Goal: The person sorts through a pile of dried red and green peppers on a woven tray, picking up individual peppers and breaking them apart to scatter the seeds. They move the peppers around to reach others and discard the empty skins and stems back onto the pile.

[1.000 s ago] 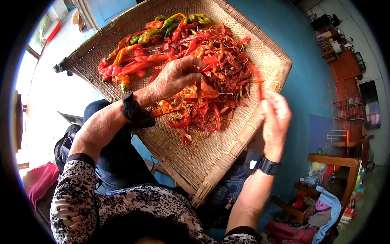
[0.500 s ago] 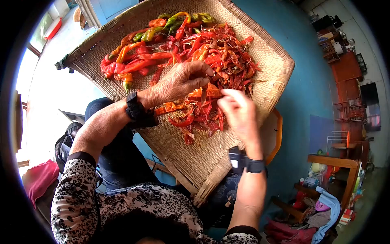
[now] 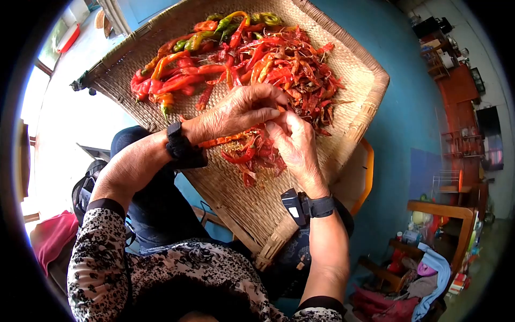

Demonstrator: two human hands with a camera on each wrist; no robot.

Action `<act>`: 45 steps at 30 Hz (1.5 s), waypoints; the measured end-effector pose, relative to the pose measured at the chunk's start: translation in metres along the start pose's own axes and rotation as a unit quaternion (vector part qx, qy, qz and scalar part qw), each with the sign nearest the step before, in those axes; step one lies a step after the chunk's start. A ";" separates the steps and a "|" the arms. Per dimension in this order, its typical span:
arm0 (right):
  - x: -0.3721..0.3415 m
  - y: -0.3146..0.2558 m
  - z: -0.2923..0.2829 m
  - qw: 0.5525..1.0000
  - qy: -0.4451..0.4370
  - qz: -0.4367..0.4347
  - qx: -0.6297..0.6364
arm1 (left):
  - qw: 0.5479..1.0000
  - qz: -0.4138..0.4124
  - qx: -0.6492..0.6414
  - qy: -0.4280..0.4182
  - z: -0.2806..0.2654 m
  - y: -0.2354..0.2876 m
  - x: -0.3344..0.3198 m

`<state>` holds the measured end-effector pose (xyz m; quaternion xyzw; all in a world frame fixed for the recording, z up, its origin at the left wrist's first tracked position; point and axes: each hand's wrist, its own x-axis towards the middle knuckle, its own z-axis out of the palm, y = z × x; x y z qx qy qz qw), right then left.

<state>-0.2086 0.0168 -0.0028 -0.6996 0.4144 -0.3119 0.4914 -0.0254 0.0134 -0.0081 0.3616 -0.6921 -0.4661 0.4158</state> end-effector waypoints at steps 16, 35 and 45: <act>-0.028 0.027 -0.142 0.792 0.342 -0.119 0.492 | 0.839 0.058 0.540 -0.033 0.000 -0.040 -0.001; 0.005 -0.003 -0.053 0.976 0.213 -0.033 -0.023 | 0.886 -0.046 0.446 -0.117 -0.042 -0.001 -0.025; -0.049 0.037 -0.163 0.751 0.363 0.186 -0.519 | 0.827 -0.012 0.545 -0.137 -0.039 -0.027 -0.051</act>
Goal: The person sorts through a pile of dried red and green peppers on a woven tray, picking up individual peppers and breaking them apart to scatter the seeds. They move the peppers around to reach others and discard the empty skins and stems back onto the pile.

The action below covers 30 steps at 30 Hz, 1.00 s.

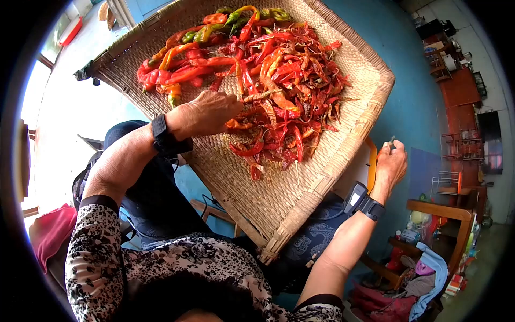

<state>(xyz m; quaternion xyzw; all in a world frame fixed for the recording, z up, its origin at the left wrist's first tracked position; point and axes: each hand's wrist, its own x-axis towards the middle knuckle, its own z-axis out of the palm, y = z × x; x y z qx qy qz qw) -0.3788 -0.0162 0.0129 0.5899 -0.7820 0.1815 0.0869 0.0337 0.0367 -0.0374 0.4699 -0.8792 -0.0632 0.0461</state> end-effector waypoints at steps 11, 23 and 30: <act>-0.038 -0.093 0.005 0.922 -0.065 -0.242 0.295 | 0.986 -0.022 -0.163 -0.030 -0.016 0.010 0.027; -0.069 -0.149 0.010 0.825 -0.260 -0.301 0.401 | 0.762 -0.035 -0.647 0.003 -0.039 0.023 0.034; -0.077 -0.153 0.008 0.758 -0.324 -0.220 0.521 | 0.770 -0.013 -0.637 0.038 -0.033 0.026 0.036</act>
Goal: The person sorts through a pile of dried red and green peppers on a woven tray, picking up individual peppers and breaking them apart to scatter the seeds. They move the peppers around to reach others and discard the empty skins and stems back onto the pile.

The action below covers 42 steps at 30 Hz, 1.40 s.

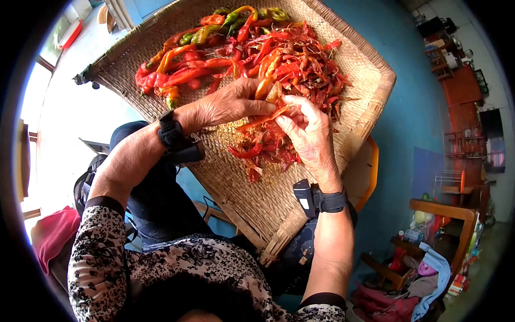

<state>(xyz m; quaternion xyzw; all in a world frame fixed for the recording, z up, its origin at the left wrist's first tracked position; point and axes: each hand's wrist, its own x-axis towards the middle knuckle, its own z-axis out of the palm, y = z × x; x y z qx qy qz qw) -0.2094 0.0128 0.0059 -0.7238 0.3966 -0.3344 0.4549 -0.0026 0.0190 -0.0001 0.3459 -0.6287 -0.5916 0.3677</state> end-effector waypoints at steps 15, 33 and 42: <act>0.000 -0.006 -0.004 0.995 0.062 -0.060 0.046 | 1.000 -0.015 -0.026 -0.006 0.003 -0.010 0.006; -0.005 -0.003 -0.035 0.932 0.155 -0.089 -0.315 | 0.999 -0.008 -0.035 -0.012 0.003 -0.008 0.007; -0.049 0.028 -0.145 0.690 0.326 0.188 -0.618 | 0.999 -0.027 -0.024 -0.010 0.003 0.000 -0.002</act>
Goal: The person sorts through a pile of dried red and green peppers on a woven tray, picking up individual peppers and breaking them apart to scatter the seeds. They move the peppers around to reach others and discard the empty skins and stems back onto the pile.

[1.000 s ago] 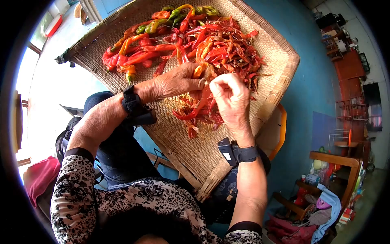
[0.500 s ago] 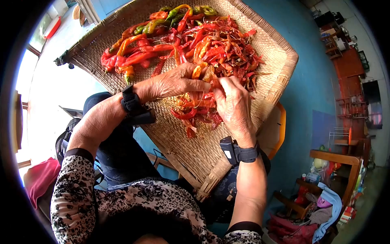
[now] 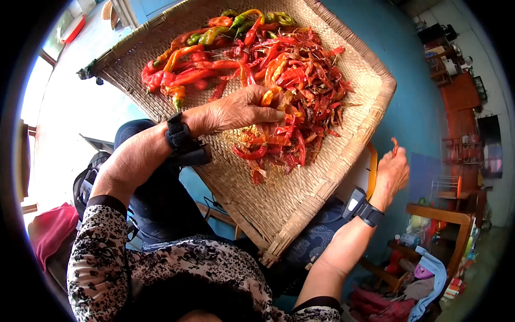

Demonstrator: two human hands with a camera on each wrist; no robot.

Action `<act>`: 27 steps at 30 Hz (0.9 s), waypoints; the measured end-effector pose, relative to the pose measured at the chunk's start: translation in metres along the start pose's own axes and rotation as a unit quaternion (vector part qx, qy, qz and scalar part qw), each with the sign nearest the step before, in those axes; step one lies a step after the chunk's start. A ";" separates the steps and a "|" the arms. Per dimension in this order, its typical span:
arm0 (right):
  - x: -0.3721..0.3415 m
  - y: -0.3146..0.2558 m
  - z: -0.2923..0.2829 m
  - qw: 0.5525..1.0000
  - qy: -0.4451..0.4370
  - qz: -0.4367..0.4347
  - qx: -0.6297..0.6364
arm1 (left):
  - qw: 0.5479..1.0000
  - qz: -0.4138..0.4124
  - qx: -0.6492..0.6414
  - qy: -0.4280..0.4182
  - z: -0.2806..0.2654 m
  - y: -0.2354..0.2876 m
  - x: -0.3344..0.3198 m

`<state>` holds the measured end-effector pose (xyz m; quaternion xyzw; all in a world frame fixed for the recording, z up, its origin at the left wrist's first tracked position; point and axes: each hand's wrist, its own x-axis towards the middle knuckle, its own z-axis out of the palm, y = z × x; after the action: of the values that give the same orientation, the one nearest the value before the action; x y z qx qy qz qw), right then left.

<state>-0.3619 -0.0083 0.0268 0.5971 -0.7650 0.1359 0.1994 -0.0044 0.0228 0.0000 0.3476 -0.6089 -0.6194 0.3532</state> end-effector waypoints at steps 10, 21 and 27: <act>-0.025 -0.065 0.002 0.855 -0.175 -0.140 0.467 | 0.999 0.028 -0.028 -0.011 0.005 -0.006 0.007; -0.051 -0.142 -0.020 0.732 -0.233 -0.228 0.598 | 0.999 0.002 0.015 -0.030 0.007 -0.012 0.011; -0.024 -0.082 0.010 0.811 -0.128 -0.155 0.549 | 0.990 0.010 -0.098 -0.102 0.004 -0.015 0.009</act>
<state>-0.2794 -0.0124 0.0045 0.7301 -0.4788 0.4226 -0.2429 -0.0129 0.0175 -0.0150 0.2398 -0.5817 -0.7047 0.3280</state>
